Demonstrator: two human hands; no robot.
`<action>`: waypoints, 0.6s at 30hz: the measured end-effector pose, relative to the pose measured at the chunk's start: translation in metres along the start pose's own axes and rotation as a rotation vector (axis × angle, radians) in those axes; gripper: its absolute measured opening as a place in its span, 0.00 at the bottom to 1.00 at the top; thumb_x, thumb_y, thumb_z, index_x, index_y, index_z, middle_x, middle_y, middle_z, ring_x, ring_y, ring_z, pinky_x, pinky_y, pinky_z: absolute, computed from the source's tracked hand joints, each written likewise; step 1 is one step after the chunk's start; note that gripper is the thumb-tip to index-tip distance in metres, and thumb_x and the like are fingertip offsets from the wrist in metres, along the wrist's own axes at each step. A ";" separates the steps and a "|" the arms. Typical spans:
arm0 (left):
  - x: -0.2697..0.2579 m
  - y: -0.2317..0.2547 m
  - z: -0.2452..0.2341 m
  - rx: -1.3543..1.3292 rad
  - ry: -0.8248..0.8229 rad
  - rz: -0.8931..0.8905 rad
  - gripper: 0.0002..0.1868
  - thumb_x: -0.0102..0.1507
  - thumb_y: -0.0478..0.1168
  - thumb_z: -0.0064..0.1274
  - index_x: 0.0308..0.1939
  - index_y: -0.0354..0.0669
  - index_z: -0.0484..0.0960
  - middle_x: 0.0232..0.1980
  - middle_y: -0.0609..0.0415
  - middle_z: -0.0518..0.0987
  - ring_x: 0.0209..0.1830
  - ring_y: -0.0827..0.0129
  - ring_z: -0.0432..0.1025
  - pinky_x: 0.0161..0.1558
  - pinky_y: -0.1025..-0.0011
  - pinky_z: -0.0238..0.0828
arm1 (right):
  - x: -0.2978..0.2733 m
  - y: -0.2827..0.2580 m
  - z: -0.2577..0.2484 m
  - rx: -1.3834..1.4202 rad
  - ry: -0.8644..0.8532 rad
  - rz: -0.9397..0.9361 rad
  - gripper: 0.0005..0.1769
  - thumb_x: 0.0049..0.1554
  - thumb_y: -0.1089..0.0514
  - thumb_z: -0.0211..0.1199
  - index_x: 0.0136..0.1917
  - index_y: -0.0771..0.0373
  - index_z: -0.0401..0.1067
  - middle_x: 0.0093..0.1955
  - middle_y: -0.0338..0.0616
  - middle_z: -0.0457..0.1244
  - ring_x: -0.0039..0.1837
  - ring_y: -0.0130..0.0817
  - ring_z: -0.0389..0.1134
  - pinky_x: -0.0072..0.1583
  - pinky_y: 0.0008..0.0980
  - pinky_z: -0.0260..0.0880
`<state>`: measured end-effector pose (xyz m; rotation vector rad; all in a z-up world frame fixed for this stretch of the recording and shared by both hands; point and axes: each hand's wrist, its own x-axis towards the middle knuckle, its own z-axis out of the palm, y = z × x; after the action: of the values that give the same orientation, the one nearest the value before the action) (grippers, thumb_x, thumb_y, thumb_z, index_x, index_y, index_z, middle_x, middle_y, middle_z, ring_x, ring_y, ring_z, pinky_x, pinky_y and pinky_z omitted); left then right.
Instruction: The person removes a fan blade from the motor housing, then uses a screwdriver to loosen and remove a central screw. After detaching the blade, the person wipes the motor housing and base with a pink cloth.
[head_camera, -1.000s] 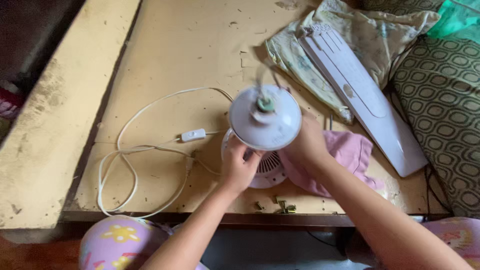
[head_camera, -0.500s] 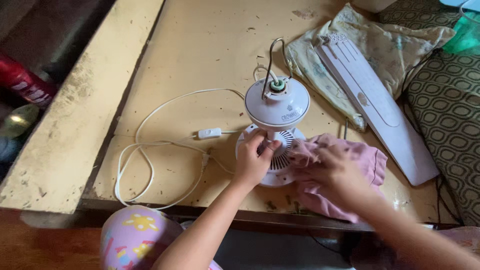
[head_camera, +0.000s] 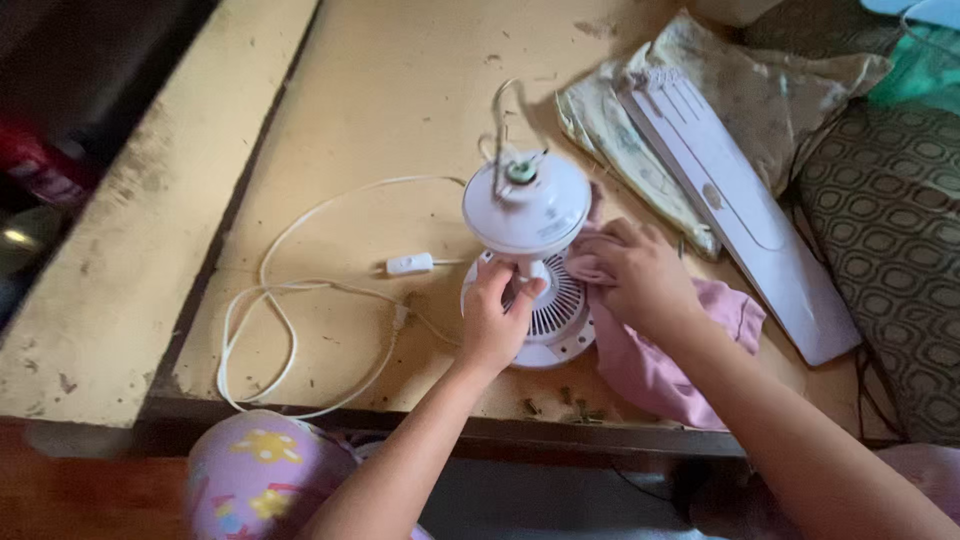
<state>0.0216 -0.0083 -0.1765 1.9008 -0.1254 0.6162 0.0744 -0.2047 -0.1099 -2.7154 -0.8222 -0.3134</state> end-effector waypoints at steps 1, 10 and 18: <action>0.001 0.003 0.003 0.042 0.005 -0.023 0.16 0.66 0.48 0.59 0.48 0.39 0.81 0.38 0.51 0.80 0.34 0.64 0.72 0.41 0.66 0.69 | -0.002 0.000 0.002 -0.045 -0.034 -0.016 0.27 0.44 0.59 0.72 0.59 0.50 0.79 0.59 0.42 0.66 0.61 0.49 0.66 0.59 0.49 0.72; 0.009 0.007 -0.003 0.009 -0.068 0.116 0.15 0.69 0.48 0.54 0.48 0.38 0.81 0.43 0.49 0.82 0.41 0.60 0.73 0.47 0.63 0.71 | -0.030 0.011 -0.002 -0.072 -0.104 -0.074 0.26 0.47 0.47 0.71 0.61 0.45 0.78 0.52 0.44 0.64 0.58 0.44 0.65 0.58 0.47 0.70; 0.007 0.005 -0.005 -0.061 -0.043 0.089 0.15 0.70 0.47 0.53 0.51 0.38 0.79 0.46 0.47 0.79 0.41 0.60 0.75 0.44 0.64 0.72 | 0.042 0.010 0.019 -0.100 0.000 -0.040 0.15 0.49 0.52 0.69 0.49 0.57 0.79 0.57 0.49 0.64 0.64 0.50 0.63 0.60 0.48 0.67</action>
<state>0.0243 -0.0043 -0.1673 1.8577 -0.2555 0.6247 0.1161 -0.1853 -0.1176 -2.7933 -0.8846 -0.3734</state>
